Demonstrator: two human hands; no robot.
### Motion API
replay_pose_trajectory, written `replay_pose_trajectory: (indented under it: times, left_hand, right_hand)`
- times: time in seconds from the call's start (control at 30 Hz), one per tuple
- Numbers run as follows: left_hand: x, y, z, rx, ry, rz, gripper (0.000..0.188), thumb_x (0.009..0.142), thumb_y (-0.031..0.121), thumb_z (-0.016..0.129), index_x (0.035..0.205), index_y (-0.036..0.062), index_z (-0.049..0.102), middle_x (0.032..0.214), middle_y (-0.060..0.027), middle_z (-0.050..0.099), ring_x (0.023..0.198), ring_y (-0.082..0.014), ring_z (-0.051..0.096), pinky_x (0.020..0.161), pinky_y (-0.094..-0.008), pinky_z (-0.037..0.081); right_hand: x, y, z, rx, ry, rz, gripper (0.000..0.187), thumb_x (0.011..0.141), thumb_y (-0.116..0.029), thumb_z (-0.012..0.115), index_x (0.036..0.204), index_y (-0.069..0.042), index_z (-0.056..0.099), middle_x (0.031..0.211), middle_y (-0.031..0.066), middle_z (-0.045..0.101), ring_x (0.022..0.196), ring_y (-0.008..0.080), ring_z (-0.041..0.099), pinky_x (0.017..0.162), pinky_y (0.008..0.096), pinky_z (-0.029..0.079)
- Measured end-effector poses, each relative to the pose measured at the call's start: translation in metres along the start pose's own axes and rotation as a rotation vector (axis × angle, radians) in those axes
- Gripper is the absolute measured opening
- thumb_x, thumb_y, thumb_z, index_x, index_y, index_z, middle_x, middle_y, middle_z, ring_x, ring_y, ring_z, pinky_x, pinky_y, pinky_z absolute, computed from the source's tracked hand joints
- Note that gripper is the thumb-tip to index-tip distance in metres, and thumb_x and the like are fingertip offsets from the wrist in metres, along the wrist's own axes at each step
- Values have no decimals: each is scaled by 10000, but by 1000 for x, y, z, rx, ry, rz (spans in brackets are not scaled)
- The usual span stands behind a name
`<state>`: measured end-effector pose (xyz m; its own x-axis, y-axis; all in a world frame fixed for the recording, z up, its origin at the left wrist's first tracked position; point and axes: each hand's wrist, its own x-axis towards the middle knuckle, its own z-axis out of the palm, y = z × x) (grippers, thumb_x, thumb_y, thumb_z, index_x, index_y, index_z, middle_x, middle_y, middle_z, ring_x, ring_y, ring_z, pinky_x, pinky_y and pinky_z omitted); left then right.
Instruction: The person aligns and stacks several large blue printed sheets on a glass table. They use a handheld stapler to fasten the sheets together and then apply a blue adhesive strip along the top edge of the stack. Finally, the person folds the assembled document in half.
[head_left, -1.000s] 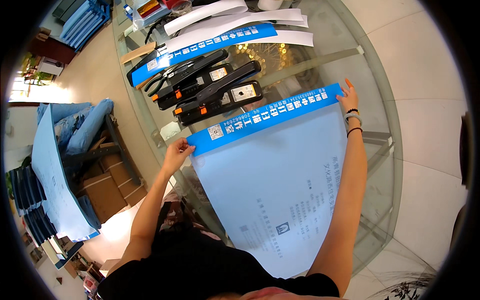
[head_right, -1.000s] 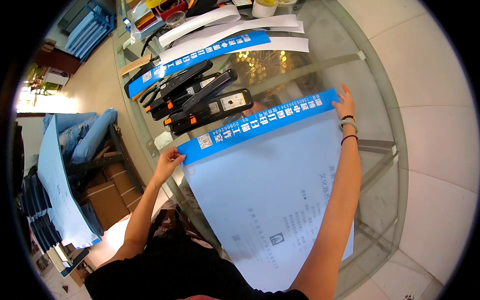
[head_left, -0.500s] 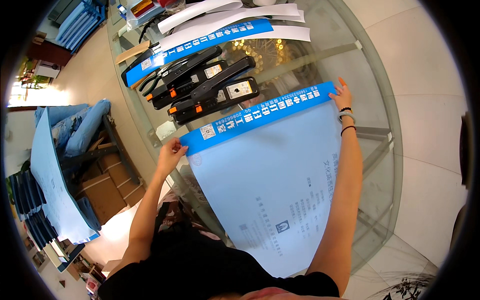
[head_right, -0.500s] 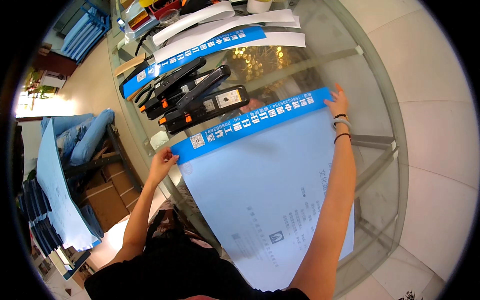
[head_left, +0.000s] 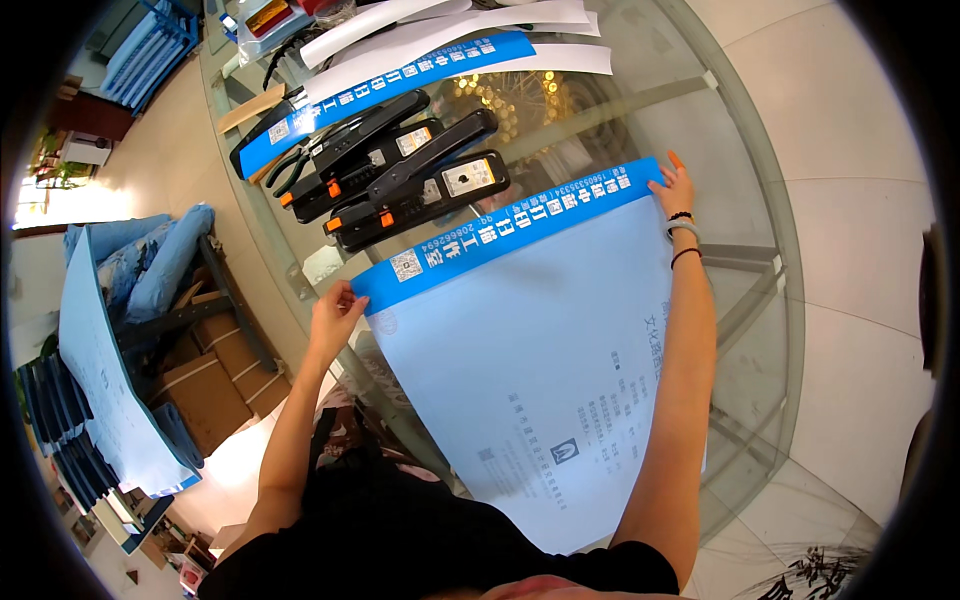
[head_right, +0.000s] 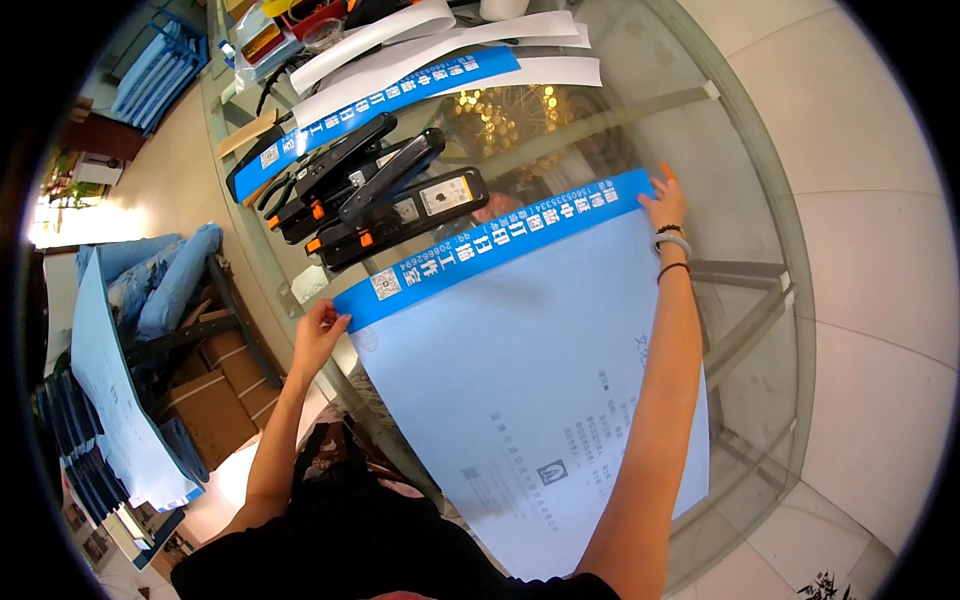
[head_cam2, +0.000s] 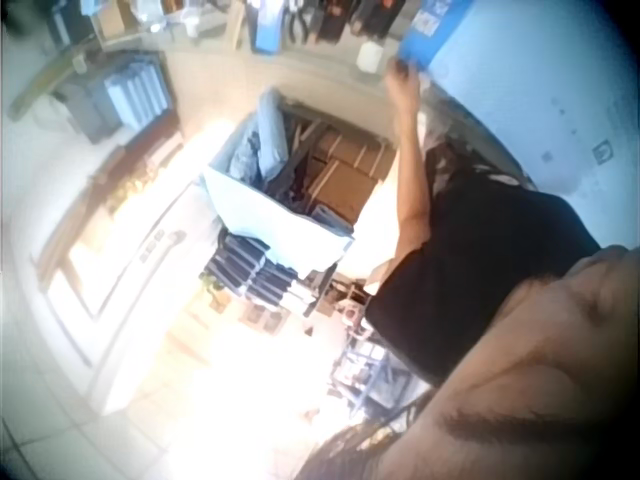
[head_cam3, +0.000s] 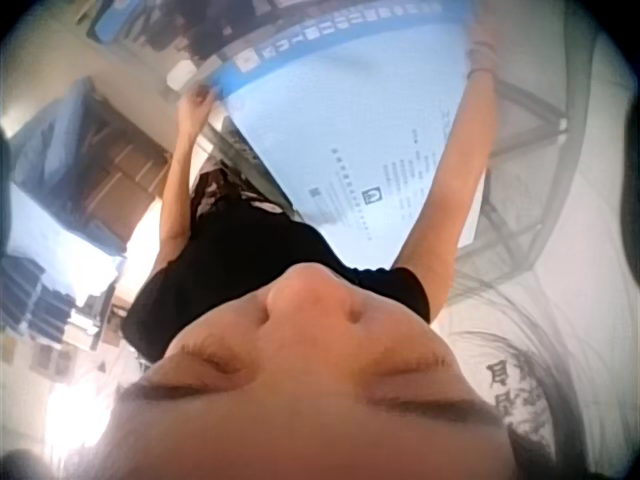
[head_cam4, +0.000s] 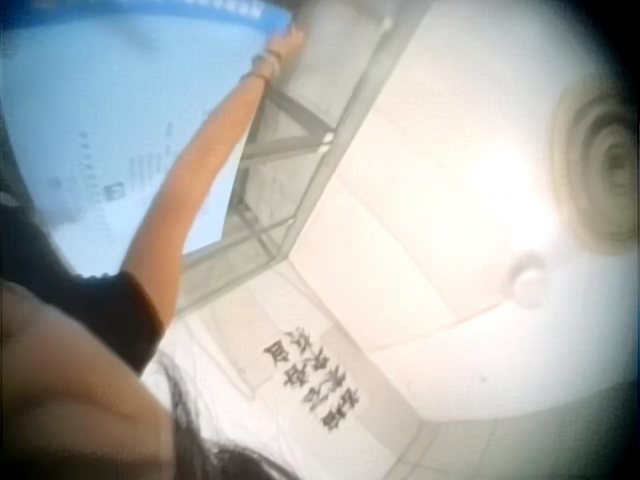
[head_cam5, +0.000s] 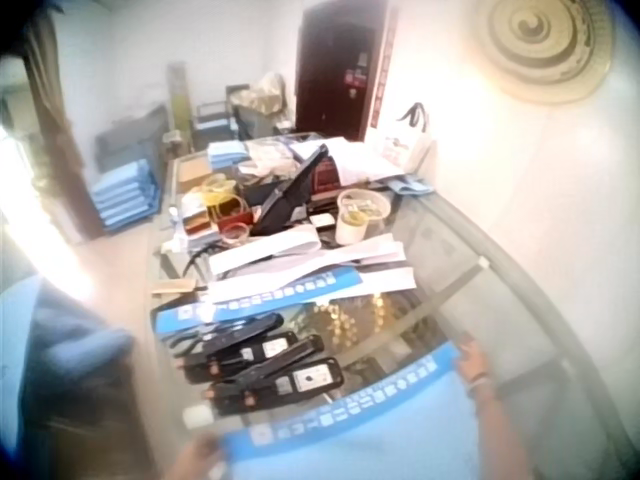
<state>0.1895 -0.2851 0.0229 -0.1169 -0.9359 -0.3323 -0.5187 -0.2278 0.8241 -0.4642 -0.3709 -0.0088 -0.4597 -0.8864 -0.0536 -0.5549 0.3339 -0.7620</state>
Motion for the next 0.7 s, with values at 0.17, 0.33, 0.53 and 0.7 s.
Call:
replay_pose_trajectory:
  times: [0.17,0.33,0.53,0.7]
  left_hand:
    - [-3,1,3,-2,34,39,183,811,47,702,937,-27,592,743,-65,634,654,-105,592,608,-251,490]
    - [-4,4,4,29,49,76,169,806,34,695,932,-22,596,748,-61,641,652,-101,591,601,-245,484]
    - [-2,12,5,131,57,103,177,781,42,701,908,-15,593,723,-80,642,584,-130,571,545,-266,456]
    - [-2,18,5,221,68,65,239,758,102,731,897,-16,576,651,-94,614,521,-176,559,505,-313,441]
  right_hand:
    - [-5,-8,8,-3,31,-31,792,721,33,730,1422,-95,385,1213,187,611,1066,253,618,904,354,503]
    - [-12,-10,9,74,29,-51,768,750,78,691,1429,-80,369,1229,201,589,1058,234,610,910,333,498]
    - [-18,-8,13,94,57,-110,745,772,78,672,1431,-61,355,1271,208,553,1110,238,575,962,339,467]
    - [-25,3,15,-74,226,-155,735,780,-5,716,1426,-69,371,1301,211,529,1188,283,527,1049,373,389]
